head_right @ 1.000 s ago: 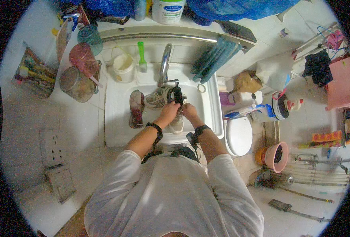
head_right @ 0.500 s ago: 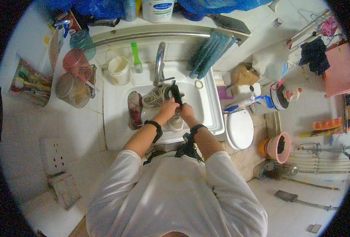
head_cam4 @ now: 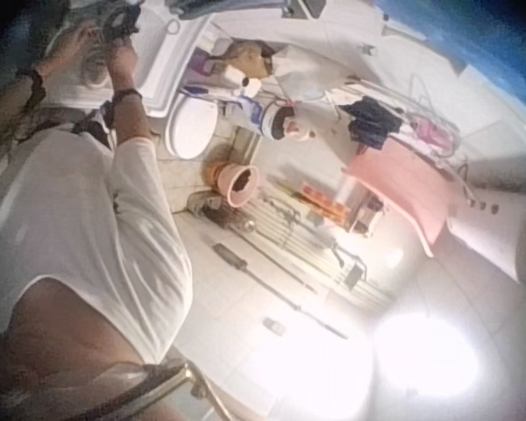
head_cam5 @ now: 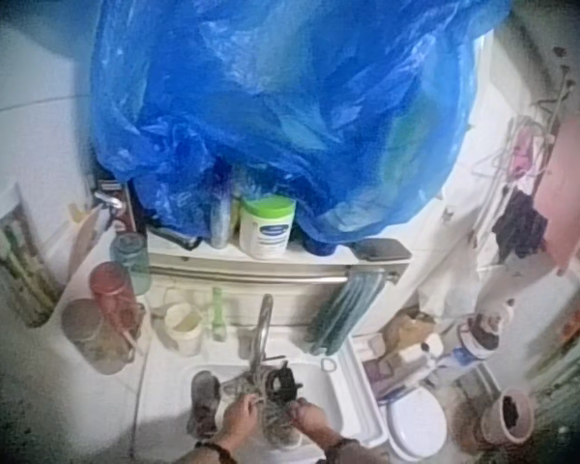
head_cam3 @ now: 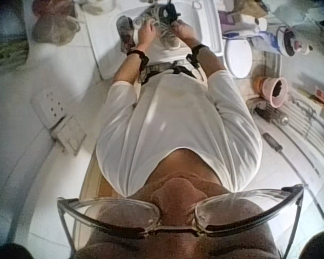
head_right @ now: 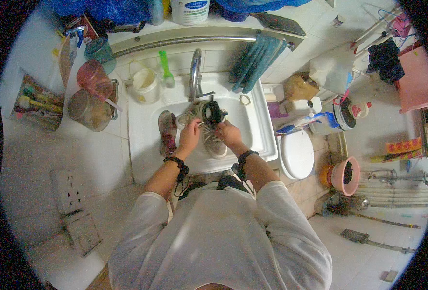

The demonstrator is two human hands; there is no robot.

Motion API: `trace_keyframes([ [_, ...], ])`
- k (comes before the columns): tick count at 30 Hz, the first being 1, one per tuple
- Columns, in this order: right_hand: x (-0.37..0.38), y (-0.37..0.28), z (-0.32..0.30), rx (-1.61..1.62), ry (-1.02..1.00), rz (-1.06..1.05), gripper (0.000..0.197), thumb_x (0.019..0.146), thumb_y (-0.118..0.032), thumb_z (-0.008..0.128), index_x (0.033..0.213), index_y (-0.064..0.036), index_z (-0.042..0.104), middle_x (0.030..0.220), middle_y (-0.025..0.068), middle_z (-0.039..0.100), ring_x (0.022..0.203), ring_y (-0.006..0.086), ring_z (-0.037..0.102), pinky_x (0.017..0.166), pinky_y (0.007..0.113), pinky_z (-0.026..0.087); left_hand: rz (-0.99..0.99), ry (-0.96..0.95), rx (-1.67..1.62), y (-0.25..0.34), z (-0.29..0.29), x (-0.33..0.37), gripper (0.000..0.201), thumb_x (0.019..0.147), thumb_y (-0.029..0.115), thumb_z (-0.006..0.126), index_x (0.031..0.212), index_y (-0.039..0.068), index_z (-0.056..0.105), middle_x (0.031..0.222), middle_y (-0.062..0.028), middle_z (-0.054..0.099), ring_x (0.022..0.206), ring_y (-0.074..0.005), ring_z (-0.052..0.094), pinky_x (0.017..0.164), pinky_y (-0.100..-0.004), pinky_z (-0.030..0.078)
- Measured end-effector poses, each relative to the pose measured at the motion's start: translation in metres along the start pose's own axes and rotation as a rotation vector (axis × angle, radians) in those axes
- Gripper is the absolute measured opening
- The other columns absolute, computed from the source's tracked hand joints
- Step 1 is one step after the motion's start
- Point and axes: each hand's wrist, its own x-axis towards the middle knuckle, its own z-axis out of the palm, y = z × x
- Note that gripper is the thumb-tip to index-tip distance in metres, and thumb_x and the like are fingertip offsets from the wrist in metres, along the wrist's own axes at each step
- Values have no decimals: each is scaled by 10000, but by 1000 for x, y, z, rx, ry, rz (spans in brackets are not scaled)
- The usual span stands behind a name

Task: The person is cleaning a pair of sneakers in a bathroom sink using water and a small brush.

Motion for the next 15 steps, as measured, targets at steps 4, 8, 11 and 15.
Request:
trace_keyframes([
  [4, -3, 1, 5, -53, -27, -95, 198, 732, -226, 637, 903, -152, 570, 891, 87, 571, 750, 323, 586, 647, 416, 489, -23, 32, 323, -32, 10, -2, 195, 780, 70, 573, 975, 66, 557, 995, -132, 511, 870, -325, 538, 715, -406, 471],
  [8, 5, 13, 16, -58, -77, -36, 270, 754, -188, 602, 1011, -141, 531, 916, 125, 565, 800, 338, 592, 666, 432, 488, 0, 80, 470, -22, 18, 0, 268, 750, 54, 589, 1016, 82, 563, 1031, -123, 499, 941, -328, 517, 750, -404, 462],
  [11, 6, 17, 25, 30, 80, 65, 283, 750, -185, 606, 1010, -112, 521, 904, 123, 572, 754, 339, 593, 646, 443, 489, 159, 8, 294, 6, 20, 1, 326, 728, 27, 572, 1046, 95, 561, 1047, -148, 501, 872, -347, 548, 764, -441, 455],
  [15, 5, 12, 22, 9, 84, 87, 279, 773, -202, 579, 1016, -88, 503, 884, 142, 577, 747, 345, 595, 645, 450, 488, 319, -116, 188, 20, 29, 7, 413, 743, -2, 537, 1128, 148, 541, 988, -151, 502, 834, -362, 550, 717, -444, 467],
])
